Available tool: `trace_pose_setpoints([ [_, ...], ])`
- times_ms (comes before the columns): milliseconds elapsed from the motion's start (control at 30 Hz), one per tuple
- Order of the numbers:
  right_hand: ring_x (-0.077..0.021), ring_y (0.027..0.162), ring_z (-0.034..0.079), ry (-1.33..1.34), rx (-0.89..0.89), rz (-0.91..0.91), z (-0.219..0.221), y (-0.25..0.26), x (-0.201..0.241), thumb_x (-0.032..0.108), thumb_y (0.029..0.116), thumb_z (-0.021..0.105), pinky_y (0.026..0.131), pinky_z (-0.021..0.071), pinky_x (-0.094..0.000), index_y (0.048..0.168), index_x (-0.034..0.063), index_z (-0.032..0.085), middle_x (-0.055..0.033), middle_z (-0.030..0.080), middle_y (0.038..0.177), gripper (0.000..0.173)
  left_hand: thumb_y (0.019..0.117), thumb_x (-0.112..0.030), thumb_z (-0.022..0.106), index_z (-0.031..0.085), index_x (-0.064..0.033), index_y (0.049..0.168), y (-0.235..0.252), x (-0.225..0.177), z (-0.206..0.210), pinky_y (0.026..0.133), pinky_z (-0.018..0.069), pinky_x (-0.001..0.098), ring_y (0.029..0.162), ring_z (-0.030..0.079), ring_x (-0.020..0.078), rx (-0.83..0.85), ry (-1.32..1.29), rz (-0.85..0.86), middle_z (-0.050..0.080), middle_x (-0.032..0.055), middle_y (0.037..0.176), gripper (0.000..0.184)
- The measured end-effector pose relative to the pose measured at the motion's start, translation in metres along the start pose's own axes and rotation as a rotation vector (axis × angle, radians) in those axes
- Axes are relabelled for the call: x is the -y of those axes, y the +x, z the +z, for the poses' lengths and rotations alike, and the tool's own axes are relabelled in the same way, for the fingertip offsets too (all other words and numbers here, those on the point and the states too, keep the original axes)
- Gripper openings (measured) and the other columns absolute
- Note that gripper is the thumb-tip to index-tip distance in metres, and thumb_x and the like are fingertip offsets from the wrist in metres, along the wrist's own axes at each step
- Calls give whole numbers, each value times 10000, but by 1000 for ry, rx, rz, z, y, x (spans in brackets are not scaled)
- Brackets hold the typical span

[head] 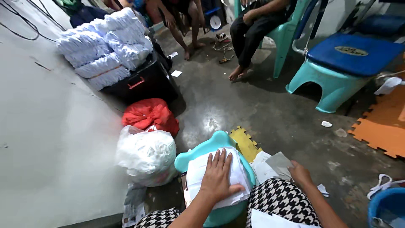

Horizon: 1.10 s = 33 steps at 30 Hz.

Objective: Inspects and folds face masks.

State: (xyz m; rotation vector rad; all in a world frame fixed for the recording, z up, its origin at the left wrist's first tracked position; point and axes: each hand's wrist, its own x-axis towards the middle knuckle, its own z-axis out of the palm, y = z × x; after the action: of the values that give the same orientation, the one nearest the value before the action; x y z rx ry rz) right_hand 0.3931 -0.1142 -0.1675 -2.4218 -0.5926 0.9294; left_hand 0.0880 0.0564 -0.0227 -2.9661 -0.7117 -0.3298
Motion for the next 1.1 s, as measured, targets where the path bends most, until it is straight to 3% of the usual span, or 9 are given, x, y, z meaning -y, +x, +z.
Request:
trace_pose_setpoints([
  [267,-507,1062,659,124,-372,-251,-99,-82,95,70,1058,484,927,487,-689,1343,-40,602,-346,655,1170,328,776,-936,420,344,-86,1601,6,-1,-18,1214,192,644,1524,294,394,248,-130,-65,317,198,1648,1187],
  [367,-477,1092,662,98,-441,-425,-117,-131,144,38,1054,446,956,496,-647,1392,-35,572,-323,656,1213,368,827,-916,369,259,-85,1632,10,4,-28,1232,86,654,1567,175,378,327,-229,-91,209,187,1690,1162],
  [433,-456,1091,671,66,-471,-573,-115,-161,173,-9,1034,426,954,517,-613,1406,-33,566,-301,664,1227,399,900,-842,370,295,-80,1620,11,11,-38,1229,28,671,1574,123,393,268,-392,-117,194,198,1692,1050],
  [500,-415,1146,673,14,-518,-756,-102,-183,199,-58,1009,430,987,521,-576,1393,-17,595,-246,666,1293,421,992,-705,379,420,-75,1565,7,17,-54,1233,72,664,1557,188,411,106,-592,-151,270,216,1662,852],
  [600,-359,1197,666,-15,-571,-1010,-63,-199,227,-59,987,464,1033,522,-529,1335,-5,655,-193,673,1319,401,1089,-449,353,567,-17,1435,-6,25,-78,1204,322,528,1440,441,351,-110,-921,-213,491,223,1520,593],
  [667,-351,1222,653,-24,-578,-1154,-29,-202,236,-28,962,515,1064,514,-503,1287,-10,688,-189,681,1305,368,1108,-387,286,543,31,1419,-19,33,-84,1071,494,428,1250,619,253,-141,-1247,-336,617,194,1376,581],
  [767,-397,1258,626,-107,-521,-1291,23,-198,233,-56,914,542,1068,507,-532,1261,15,716,-201,674,1315,395,1120,-379,338,508,1,1398,-38,40,-95,816,592,417,901,715,243,-93,-1630,-670,700,174,1107,501],
  [933,-386,1262,625,-233,-507,-1383,75,-196,212,-74,868,564,1026,545,-493,1232,103,751,-156,694,1296,446,972,-107,674,468,-6,1440,-61,59,-80,773,594,382,812,708,192,-147,-1510,-728,717,132,982,521],
  [1100,-395,1288,603,-329,-455,-1360,86,-203,194,-71,882,578,1064,515,-494,1225,100,753,-161,681,1320,422,997,-194,643,433,-75,1523,-65,61,-87,957,540,538,1039,697,351,43,-905,-647,698,207,1151,579],
])
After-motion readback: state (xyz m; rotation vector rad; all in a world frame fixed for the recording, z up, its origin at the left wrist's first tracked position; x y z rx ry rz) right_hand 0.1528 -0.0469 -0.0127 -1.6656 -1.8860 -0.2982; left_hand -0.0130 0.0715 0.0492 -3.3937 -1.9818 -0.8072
